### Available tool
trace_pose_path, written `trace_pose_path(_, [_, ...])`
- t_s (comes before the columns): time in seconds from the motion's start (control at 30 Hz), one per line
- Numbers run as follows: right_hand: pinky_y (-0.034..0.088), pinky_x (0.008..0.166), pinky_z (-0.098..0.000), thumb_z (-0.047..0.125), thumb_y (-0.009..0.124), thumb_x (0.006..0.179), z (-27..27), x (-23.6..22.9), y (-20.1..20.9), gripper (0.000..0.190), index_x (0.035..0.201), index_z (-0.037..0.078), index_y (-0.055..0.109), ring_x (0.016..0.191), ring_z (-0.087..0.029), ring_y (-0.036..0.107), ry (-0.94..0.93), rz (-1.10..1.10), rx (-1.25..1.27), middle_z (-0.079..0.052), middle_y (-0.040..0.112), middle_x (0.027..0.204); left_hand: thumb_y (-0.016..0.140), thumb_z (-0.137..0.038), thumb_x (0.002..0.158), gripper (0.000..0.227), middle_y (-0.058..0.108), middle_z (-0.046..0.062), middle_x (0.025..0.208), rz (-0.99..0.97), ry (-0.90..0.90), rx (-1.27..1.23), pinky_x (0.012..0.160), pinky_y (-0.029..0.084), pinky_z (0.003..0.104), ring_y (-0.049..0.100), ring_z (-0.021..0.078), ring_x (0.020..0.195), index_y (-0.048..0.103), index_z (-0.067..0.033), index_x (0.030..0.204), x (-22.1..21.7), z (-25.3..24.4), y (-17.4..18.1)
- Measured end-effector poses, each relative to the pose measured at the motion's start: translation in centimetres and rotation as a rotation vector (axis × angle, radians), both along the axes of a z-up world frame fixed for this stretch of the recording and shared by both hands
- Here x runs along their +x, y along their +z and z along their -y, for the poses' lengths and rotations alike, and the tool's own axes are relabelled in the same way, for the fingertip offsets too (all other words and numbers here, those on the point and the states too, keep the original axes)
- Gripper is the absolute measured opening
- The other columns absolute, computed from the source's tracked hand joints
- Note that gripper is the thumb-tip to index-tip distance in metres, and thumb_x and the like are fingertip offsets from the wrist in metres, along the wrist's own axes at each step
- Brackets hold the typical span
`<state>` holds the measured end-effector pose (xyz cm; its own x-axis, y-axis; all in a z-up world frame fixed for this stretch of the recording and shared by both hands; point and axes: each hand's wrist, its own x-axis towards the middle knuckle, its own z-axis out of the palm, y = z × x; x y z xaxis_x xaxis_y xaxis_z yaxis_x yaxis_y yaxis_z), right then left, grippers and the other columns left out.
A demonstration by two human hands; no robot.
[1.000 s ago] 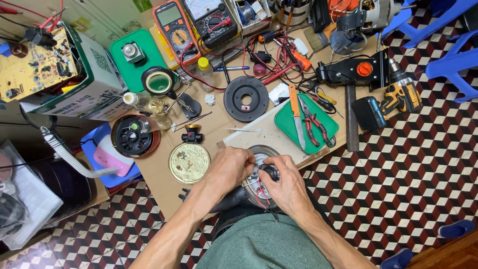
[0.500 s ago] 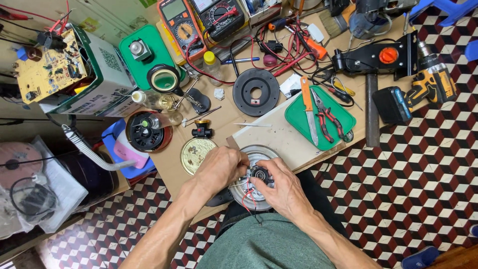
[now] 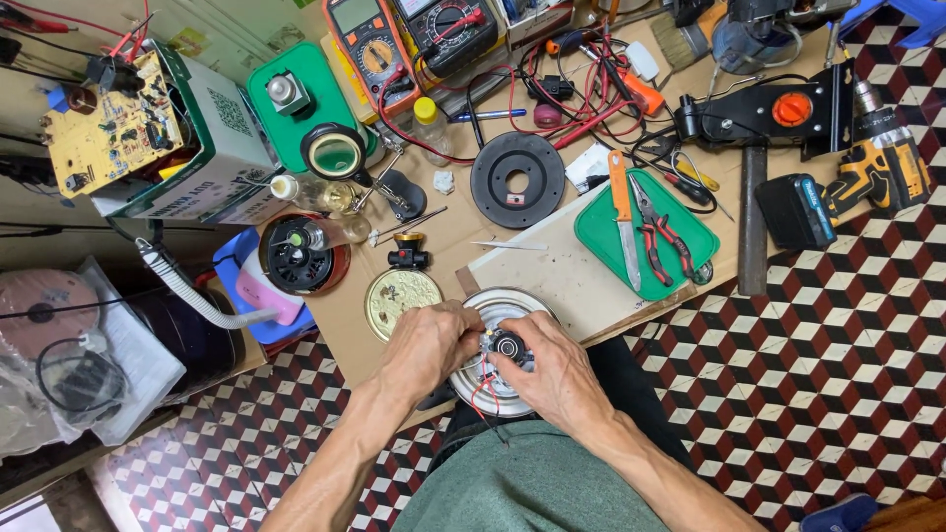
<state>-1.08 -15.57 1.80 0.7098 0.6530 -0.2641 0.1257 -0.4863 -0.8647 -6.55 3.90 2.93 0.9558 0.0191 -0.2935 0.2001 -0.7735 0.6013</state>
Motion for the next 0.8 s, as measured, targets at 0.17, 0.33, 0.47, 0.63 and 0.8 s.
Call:
trace_pose_path(0.17, [0.055,0.081,-0.0396,0.022,0.077,0.084,-0.2,-0.1,-0.1,0.039,0.115,0.001,0.067,0.095,-0.03,0.069,0.011,0.013,0.013,-0.013,0.066,0.106,0.078,-0.007,0.074,0.023,0.075,0.015,0.092,-0.041,-0.054,0.006,0.074,0.057,0.043,0.072,0.0335,0.084,0.077,-0.0042,0.097,0.4,-0.3,0.4])
trace_pose_path(0.33, [0.056,0.082,-0.0388,0.022,0.078,0.084,-0.2,-0.2,-0.7,0.039,0.116,0.001,0.067,0.095,-0.029,0.069,0.016,0.024,0.016,-0.013,0.066,0.105,0.077,-0.008,0.077,0.021,0.074,0.014,0.094,-0.102,-0.074,0.008,0.074,0.057,0.043,0.072,0.0333,0.085,0.077,-0.0044,0.098,0.7,-0.3,1.1])
trace_pose_path(0.47, [0.056,0.082,-0.0377,0.022,0.077,0.084,-0.3,-0.1,-0.4,0.039,0.116,0.002,0.067,0.095,-0.027,0.07,0.014,0.007,0.018,-0.012,0.066,0.105,0.073,-0.006,0.08,0.018,0.075,0.014,0.096,-0.037,-0.054,-0.049,0.075,0.058,0.041,0.073,0.033,0.085,0.076,-0.003,0.097,0.0,-0.7,-0.1])
trace_pose_path(0.63, [0.056,0.082,-0.0384,0.025,0.077,0.084,-0.4,0.4,0.0,0.042,0.119,0.003,0.067,0.094,-0.028,0.069,0.042,-0.037,-0.034,-0.012,0.065,0.107,0.069,-0.006,0.084,0.014,0.075,0.014,0.097,-0.035,0.001,-0.078,0.074,0.057,0.042,0.072,0.0338,0.083,0.075,-0.0013,0.096,0.1,-0.7,0.3])
trace_pose_path(0.8, [0.054,0.086,-0.0423,0.029,0.078,0.082,-0.9,2.5,-0.2,0.054,0.128,0.006,0.065,0.1,-0.032,0.067,0.132,-0.069,-0.056,-0.015,0.064,0.113,0.068,-0.007,0.086,0.014,0.073,0.016,0.095,0.0,0.004,-0.096,0.073,0.056,0.043,0.071,0.0353,0.082,0.074,-0.0001,0.097,-0.1,-0.9,0.0])
